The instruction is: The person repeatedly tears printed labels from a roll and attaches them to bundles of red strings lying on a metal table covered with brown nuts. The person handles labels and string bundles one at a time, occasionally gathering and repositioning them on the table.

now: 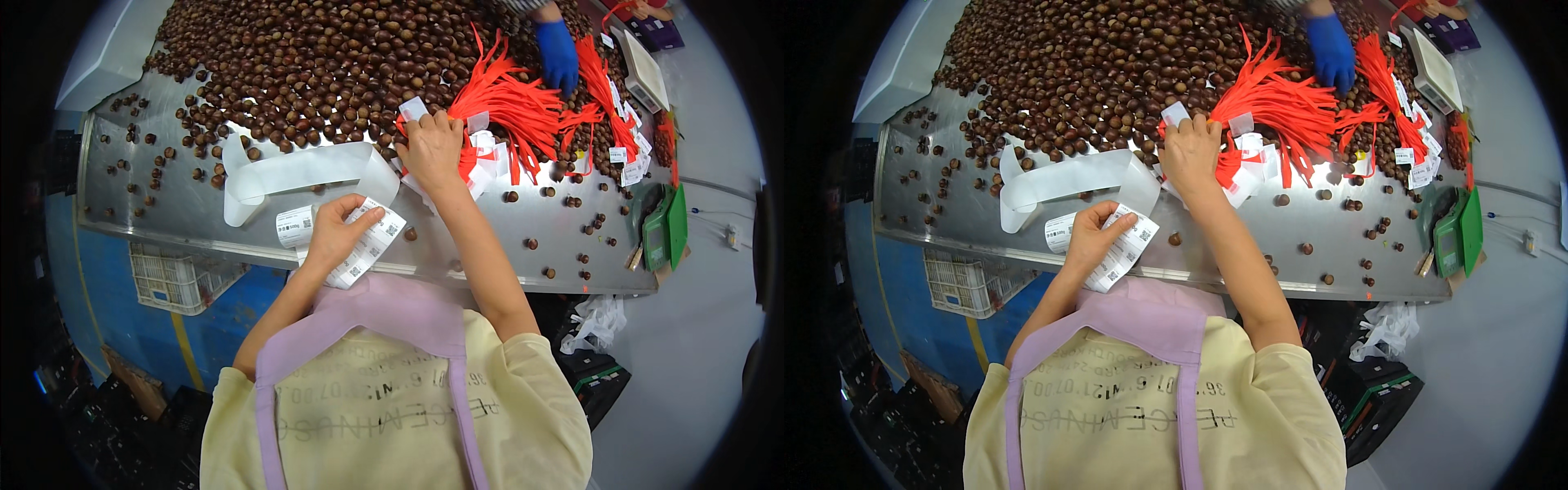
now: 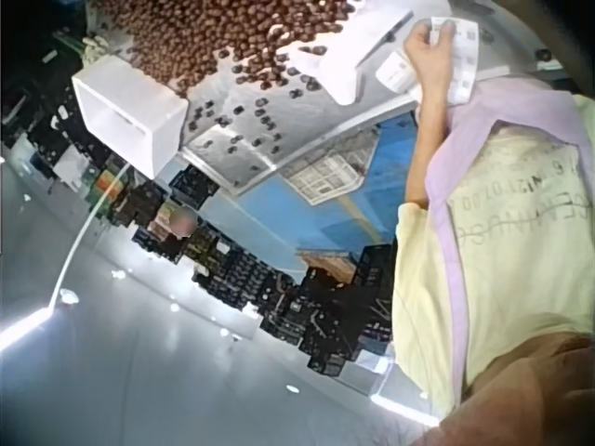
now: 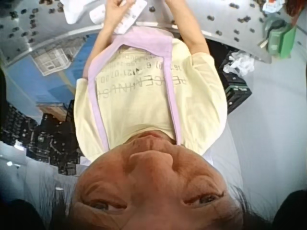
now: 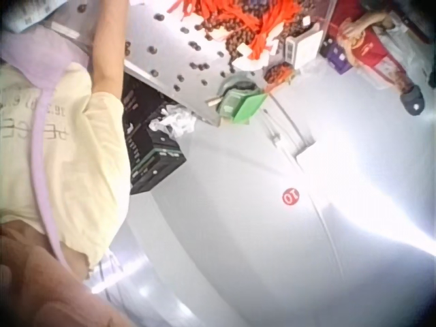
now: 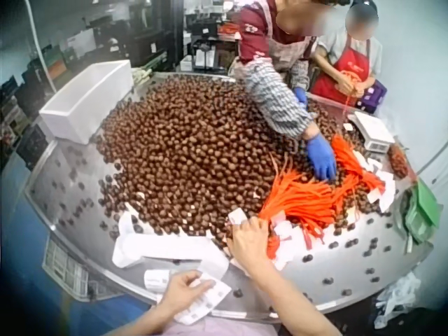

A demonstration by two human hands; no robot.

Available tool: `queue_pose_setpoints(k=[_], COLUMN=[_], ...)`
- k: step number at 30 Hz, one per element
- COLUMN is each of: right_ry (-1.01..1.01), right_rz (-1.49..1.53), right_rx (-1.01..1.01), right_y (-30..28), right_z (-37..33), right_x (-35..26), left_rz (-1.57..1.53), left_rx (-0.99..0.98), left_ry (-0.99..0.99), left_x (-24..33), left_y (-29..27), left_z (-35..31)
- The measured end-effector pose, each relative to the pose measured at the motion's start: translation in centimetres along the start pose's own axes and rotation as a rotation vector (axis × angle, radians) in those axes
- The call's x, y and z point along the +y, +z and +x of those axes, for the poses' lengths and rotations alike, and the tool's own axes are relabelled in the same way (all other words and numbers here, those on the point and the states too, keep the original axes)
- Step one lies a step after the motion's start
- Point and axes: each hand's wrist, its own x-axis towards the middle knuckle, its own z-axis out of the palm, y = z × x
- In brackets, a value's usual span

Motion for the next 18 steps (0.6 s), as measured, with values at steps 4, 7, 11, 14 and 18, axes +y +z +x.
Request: queue_pose_setpoints(k=[4, 7, 11, 14, 18], right_ry=[-0.033, -0.065, 0.011, 0.159, 0.305], right_rz=[0.037, 0.195, 0.278, 0.467, 0.731], right_rx=[-0.038, -0.011, -0.162, -0.356, -0.409], right_y=[-0.6, -2.6, -4.4, -5.8, -5.8], right_z=[-1.7, -3.7, -7.6, -10.0, -12.3], right_x=[1.3, 2.5, 3.3, 2.4, 1.3], left_rz=[0.015, 0.020, 0.029, 0.022, 0.051], left_rx=[0.023, 0.015, 0.010, 0.001, -0.012], left_ry=[-0.012, -0.023, -0.024, -0.033, -0.010], left_x=[0.1, -0.1, -0.4, -0.1, -0.2], left_y=[-0.2, -0.2, 0.1, 0.4, 0.6], left_z=[0.0, 0.0, 0.2, 0.2, 0.1])
